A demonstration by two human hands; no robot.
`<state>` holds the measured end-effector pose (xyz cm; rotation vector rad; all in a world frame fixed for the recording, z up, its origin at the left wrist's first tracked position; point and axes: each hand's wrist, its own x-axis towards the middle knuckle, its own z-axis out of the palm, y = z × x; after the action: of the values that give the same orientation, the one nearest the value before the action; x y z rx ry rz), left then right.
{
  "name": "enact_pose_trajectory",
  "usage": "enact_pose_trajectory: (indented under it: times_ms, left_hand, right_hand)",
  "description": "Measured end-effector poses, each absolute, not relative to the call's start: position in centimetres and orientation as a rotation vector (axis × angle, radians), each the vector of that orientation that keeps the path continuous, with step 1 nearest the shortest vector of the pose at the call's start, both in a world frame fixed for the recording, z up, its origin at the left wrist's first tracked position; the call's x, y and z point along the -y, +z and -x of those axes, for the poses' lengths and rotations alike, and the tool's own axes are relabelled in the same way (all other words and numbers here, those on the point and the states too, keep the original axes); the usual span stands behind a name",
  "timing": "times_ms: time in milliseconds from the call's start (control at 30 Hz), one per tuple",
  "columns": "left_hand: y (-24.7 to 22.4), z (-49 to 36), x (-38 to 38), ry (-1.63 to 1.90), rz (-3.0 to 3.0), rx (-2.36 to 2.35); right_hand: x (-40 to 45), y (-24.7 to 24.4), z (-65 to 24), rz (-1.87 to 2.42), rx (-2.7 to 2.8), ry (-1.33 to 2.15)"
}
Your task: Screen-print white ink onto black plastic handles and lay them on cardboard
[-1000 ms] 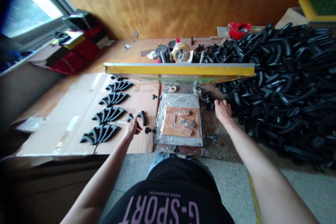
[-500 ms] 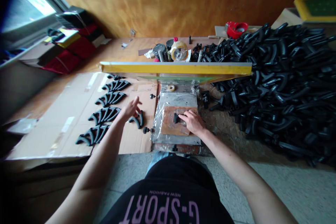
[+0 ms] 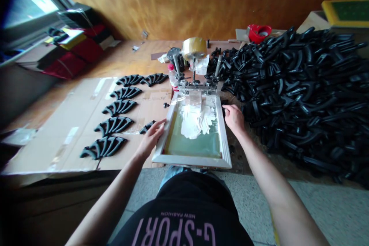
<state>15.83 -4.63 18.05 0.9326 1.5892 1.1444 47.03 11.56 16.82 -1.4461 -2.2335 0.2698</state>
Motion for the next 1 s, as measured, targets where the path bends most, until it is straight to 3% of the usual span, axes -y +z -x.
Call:
enact_pose_trajectory:
  times_ms: [167, 333, 533, 700, 867, 1000]
  left_hand:
    - [11.8, -16.3, 4.8, 0.974, -0.927, -1.764]
    - [10.7, -15.8, 4.4, 0.891, -0.976, -1.837]
    - [10.2, -15.6, 4.6, 0.935, -0.937, -1.808]
    - [10.8, -15.9, 4.5, 0.958, -0.911, -1.777]
    - [11.2, -16.1, 4.6, 0.983, -0.885, -1.754]
    - [13.0, -16.1, 4.6, 1.0, -0.867, -1.73]
  right_hand:
    - [-13.4, 19.6, -40.2, 1.204, 2.396, 0.058]
    - [-9.2, 17.8, -37.9, 1.105, 2.781, 0.232]
    - [-6.1, 18.0, -41.7, 0.511, 2.973, 0.329]
    - [-6.4, 17.7, -40.9, 0.69, 2.822, 0.253]
    - [-4.2, 15.8, -41.8, 0.516, 2.846, 0.204]
    - [-6.7, 18.5, -40.2, 0.758, 2.747, 0.301]
